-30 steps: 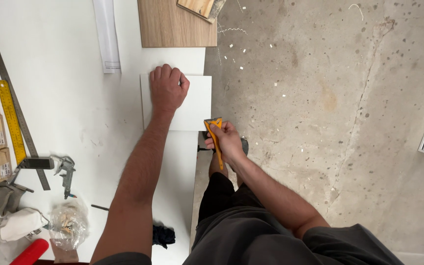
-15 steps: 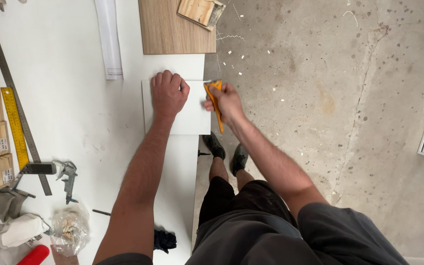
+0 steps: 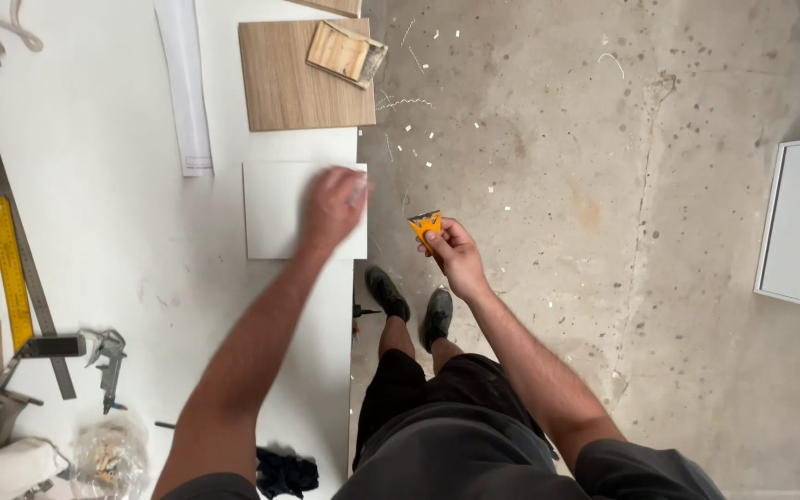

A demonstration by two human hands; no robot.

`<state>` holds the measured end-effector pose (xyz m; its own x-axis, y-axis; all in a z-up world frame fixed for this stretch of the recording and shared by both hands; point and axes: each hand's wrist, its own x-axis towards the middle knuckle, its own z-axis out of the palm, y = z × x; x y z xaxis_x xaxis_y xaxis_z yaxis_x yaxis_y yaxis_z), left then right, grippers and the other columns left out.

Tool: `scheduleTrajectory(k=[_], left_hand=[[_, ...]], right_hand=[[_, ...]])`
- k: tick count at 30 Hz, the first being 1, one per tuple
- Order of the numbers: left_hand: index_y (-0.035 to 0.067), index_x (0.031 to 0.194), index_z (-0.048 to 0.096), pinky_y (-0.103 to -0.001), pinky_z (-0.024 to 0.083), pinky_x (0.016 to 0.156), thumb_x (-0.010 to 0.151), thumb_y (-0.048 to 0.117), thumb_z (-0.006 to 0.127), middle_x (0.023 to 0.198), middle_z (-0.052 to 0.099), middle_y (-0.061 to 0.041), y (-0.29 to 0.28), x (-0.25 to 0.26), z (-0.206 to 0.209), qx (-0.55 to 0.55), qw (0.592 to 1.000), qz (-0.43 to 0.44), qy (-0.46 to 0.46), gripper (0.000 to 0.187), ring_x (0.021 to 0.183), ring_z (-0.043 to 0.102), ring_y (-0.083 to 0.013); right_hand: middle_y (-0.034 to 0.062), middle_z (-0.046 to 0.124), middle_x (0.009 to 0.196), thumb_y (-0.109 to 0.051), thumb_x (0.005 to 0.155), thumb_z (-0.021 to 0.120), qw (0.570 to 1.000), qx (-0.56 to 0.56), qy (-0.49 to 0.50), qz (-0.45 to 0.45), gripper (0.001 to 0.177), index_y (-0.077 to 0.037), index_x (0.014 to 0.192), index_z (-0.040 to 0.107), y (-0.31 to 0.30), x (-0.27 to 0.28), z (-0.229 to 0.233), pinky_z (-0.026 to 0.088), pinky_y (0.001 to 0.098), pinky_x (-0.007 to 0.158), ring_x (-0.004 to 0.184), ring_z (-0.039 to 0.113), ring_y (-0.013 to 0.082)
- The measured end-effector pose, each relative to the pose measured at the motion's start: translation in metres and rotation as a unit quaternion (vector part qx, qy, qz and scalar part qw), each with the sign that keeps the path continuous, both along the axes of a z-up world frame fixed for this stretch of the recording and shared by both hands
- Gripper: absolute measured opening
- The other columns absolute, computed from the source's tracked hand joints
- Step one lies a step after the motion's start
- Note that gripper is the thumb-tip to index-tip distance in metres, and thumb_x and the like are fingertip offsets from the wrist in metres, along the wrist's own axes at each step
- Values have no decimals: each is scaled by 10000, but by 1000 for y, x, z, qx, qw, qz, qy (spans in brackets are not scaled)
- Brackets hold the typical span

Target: The person sands the edges and surfaces of small wooden boards using a sanding block. They also use a yellow scraper tool to work on the edges of the boards. The person handles the boards one at a time, flipping them over to sand different sides.

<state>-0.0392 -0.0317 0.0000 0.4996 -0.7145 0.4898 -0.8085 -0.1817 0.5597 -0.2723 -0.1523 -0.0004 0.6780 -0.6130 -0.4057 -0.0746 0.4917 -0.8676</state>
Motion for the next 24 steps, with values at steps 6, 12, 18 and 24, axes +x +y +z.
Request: scheduleTrajectory(k=[6, 12, 18, 24], left_hand=[[52, 1024, 817, -320, 564, 649, 835, 206, 883, 847, 698, -158, -43, -114, 18, 13, 808, -9, 590, 252, 703, 669, -200], [-1, 1022, 768, -283, 572, 552, 1076, 494, 604, 683, 708, -98, -69, -86, 7, 36, 779, 86, 620, 524, 598, 692, -138], [40, 1598, 348, -538, 486, 1100, 951, 584, 668, 1532, 490, -244, -51, -100, 140, 348, 781, -45, 517, 904, 1379, 543, -391], [87, 1467, 545, -528, 590, 911, 1072, 306, 580, 1221, 711, -253, 73, -170, 87, 132, 832, 122, 525, 453, 1093, 712, -420]], right_hand=[[137, 676, 796, -27, 969, 690, 1000, -17, -17, 12, 195, -10, 1164, 690, -2, -20, 16, 542, 231, 580, 677, 688, 178], [191, 683, 841, -95, 1046, 593, 997, 56, 24, -51, 216, 53, 1203, 602, -6, -42, 20, 549, 266, 561, 668, 691, 211], [92, 681, 853, -138, 988, 726, 981, 69, 125, -129, 90, -52, 1007, 745, -13, -57, 8, 553, 300, 759, 741, 641, 161], [253, 713, 797, -27, 841, 835, 978, 108, 94, 155, 202, 93, 950, 715, 26, 34, 111, 649, 387, 639, 658, 747, 280]])
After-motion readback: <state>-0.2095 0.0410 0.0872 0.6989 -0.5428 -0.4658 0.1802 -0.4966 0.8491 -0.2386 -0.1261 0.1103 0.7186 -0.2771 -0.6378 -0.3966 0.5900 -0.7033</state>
